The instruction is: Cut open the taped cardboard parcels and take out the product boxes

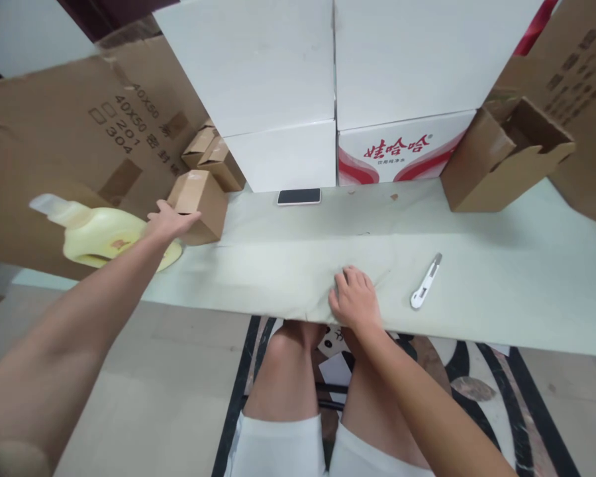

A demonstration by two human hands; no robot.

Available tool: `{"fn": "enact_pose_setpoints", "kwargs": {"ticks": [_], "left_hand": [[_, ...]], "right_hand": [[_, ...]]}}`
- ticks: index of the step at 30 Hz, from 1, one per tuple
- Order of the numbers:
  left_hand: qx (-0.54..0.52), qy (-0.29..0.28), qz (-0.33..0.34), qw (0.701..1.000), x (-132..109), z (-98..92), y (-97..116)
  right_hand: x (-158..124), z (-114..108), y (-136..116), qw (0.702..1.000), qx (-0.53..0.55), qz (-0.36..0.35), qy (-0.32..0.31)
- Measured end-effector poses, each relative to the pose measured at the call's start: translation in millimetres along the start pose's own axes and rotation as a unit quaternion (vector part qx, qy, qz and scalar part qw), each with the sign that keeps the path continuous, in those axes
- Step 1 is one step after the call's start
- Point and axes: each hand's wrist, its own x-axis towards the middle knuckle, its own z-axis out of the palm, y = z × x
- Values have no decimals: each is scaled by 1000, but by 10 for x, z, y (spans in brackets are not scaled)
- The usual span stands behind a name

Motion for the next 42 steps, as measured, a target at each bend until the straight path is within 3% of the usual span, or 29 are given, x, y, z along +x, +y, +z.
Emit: {"fn": "enact_pose_setpoints", "kwargs": {"ticks": [3, 4, 8, 11, 14, 17, 23, 26, 30, 32, 37, 40, 42], "left_hand": [[12, -4, -24, 1000, -425, 55, -48], [9, -5, -2, 1000, -574, 80, -60], [-58, -43, 160, 984, -1091, 223, -25], [-144, -99, 248, 953, -1331, 362, 161], [-195, -134, 287, 928, -1426, 503, 425], [-230, -134, 304, 915, -1387, 641, 586], [-339, -119, 357, 862, -1167, 890, 496], [-372, -98, 347, 855, -1143, 974, 487], [-470, -38, 268, 840, -1263, 1125, 623], [-551, -17, 212, 807, -1348, 1225, 730], [-730, -28, 132, 670, -1420, 1400, 949], [-750, -18, 129, 649, -1390, 1409, 969], [-750, -28, 134, 647, -1381, 1391, 948]], "right_hand": [[5, -18, 8, 1000, 18, 11, -23], [8, -28, 11, 999, 24, 16, -33], [26, -93, 19, 996, 41, 34, -73], [35, -148, 19, 994, 42, 46, -95], [37, -183, 13, 991, 45, 61, -107], [35, -178, 15, 991, 46, 64, -106], [30, -108, 40, 992, 51, 68, -89], [33, -117, 39, 992, 51, 68, -91], [44, -171, 19, 991, 50, 72, -100], [50, -175, 2, 991, 51, 73, -104], [46, -127, 24, 990, 90, 65, -82], [42, -253, 217, 987, 145, 67, -4], [40, -453, 441, 979, 149, 127, 62]]}}
